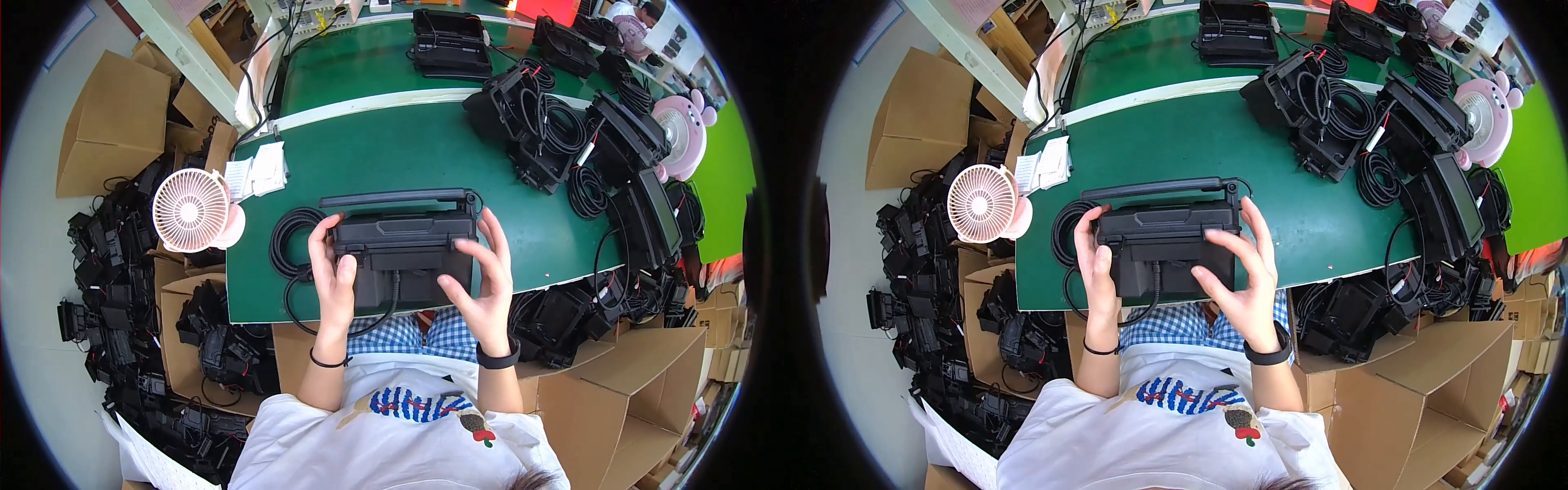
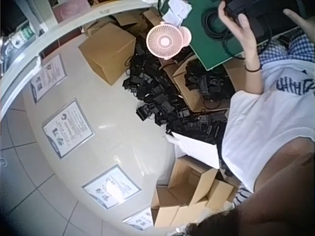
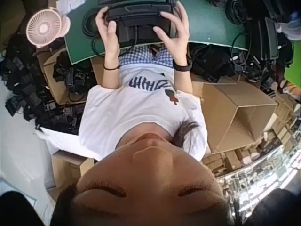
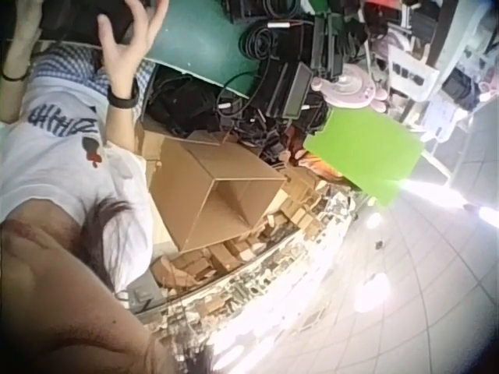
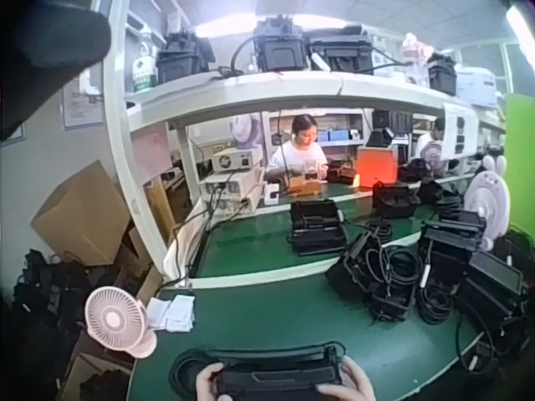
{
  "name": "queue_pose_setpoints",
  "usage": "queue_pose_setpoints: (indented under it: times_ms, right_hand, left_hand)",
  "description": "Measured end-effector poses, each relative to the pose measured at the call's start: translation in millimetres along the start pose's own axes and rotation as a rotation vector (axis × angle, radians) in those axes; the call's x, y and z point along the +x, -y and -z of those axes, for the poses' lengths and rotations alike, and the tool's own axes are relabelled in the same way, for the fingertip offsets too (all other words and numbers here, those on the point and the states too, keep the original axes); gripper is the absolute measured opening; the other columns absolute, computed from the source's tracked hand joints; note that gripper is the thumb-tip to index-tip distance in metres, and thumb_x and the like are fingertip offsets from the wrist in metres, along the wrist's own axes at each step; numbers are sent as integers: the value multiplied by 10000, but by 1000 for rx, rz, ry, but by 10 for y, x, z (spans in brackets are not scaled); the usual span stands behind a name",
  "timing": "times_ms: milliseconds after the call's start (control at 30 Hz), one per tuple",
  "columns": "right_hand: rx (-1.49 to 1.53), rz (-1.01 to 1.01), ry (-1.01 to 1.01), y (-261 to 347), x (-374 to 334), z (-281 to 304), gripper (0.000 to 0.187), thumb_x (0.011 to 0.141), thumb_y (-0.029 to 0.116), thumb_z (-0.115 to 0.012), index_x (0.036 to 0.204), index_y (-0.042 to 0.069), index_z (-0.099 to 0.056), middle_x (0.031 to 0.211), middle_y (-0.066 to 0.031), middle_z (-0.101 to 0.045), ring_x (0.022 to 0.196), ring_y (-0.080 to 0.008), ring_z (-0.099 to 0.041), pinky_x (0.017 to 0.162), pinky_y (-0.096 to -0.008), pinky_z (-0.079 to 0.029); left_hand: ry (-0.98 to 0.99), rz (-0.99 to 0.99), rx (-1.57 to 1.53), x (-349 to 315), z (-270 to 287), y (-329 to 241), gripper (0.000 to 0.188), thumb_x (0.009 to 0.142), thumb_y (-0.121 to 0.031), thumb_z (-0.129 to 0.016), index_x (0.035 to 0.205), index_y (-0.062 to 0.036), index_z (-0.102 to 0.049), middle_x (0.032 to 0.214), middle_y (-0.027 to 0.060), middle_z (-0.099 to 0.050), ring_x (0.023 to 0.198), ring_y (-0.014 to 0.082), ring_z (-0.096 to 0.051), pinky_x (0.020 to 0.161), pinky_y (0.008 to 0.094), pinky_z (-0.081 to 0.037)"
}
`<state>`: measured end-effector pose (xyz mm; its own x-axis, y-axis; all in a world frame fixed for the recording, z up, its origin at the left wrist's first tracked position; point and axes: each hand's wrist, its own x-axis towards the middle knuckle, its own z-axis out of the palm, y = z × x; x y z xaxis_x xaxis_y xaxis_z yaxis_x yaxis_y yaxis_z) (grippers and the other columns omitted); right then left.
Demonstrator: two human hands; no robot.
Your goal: Assembling and packing electronic devices and cables into protective cases and cardboard boxes in a workshop setting.
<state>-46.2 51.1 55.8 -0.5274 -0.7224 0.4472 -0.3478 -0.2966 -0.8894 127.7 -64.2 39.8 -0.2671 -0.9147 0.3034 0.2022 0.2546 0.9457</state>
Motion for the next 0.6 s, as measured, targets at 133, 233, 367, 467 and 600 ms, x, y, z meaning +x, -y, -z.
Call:
queue_pose_setpoints:
  times_ms: [133,233,367,467,600]
  right_hand:
    - [-74,-15,39,-20,51,13,422,749,155,-784,1153,100,-678,1462,-192,-440,1319,-365,-458,1079,-450,-371]
    - [-45,-9,33,10,98,-57,424,767,155,-766,1171,81,-661,1457,-192,-443,1316,-371,-457,1076,-452,-370]
    - [133,-74,-46,-60,105,-132,280,787,144,-752,1039,65,-659,1413,-164,-482,1284,-306,-477,1060,-409,-372]
    - [272,-99,-72,-165,84,-146,165,798,134,-749,913,70,-649,1386,-139,-502,1245,-244,-495,1034,-365,-381]
    - [278,-144,-77,-171,142,-163,104,815,114,-729,866,70,-650,1461,-139,-424,1305,-266,-447,1018,-362,-389]
  left_hand:
    - [-5,-7,-22,-9,-3,8,674,891,-378,-596,1399,-3,-361,1398,151,-418,1288,257,-422,1103,369,-302]
    - [10,15,-16,19,6,-12,696,891,-378,-586,1427,-10,-335,1421,163,-401,1306,268,-410,1108,374,-297]
    - [35,6,109,32,20,-64,833,883,-587,-544,1468,-42,-308,1443,184,-388,1308,275,-400,1106,392,-293]
    - [97,26,143,46,96,-71,750,903,-373,-576,1489,-31,-259,1471,167,-356,1358,270,-369,1118,379,-289]
    - [150,79,-41,34,136,-39,796,900,-343,-641,1509,-32,-233,1505,163,-322,1376,270,-356,1115,383,-314]
